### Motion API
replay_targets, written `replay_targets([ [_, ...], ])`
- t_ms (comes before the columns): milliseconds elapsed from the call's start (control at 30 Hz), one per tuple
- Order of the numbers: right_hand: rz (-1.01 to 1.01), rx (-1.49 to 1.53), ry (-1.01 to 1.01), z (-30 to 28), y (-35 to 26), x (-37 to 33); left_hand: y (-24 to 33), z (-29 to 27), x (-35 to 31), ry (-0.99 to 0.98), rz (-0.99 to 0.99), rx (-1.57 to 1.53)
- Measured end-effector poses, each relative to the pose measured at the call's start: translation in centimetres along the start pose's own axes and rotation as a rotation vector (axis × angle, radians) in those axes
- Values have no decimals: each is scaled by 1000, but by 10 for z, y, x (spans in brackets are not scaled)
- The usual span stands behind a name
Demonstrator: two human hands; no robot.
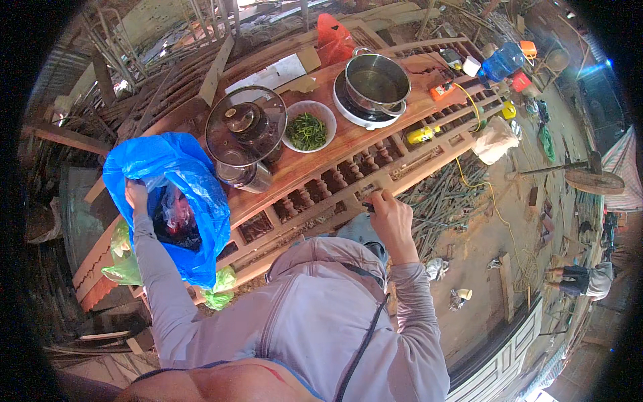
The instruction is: The person unpacks items from a blue plastic bag, including a white bowl and a red tomato, then transfers green vegetables from a pot into a bowl using chopsticks. They pour liquid from a pot into a bowl, add cooked meat from a container into the pot, and place the tomato into a small container.
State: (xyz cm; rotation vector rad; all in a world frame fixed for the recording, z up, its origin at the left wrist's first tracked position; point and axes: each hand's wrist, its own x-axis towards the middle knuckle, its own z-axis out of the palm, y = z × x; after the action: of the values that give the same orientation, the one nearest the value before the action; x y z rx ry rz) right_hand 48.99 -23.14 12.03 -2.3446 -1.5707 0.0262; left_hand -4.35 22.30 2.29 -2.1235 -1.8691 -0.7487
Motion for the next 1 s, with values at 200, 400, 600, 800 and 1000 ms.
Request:
replay_targets([
  [200, -20, 23, -29, 7, 26, 2, 77, -131, -3, -137, 179, 145],
  [400, -91, 96, -53, 14, 51, 19, 54, -242, -53, -144, 51, 293],
  [600, -162, 83, -108, 28, 87, 37, 46, -299, -182, 395, -261, -445],
  [800, -400, 336, -200, 1, 55, 74, 222, -296, -263, 465, -22, -282],
  [1000, -730, 622, -456, -22, -1, 96, 321, -276, -295, 407, 67, -428],
])
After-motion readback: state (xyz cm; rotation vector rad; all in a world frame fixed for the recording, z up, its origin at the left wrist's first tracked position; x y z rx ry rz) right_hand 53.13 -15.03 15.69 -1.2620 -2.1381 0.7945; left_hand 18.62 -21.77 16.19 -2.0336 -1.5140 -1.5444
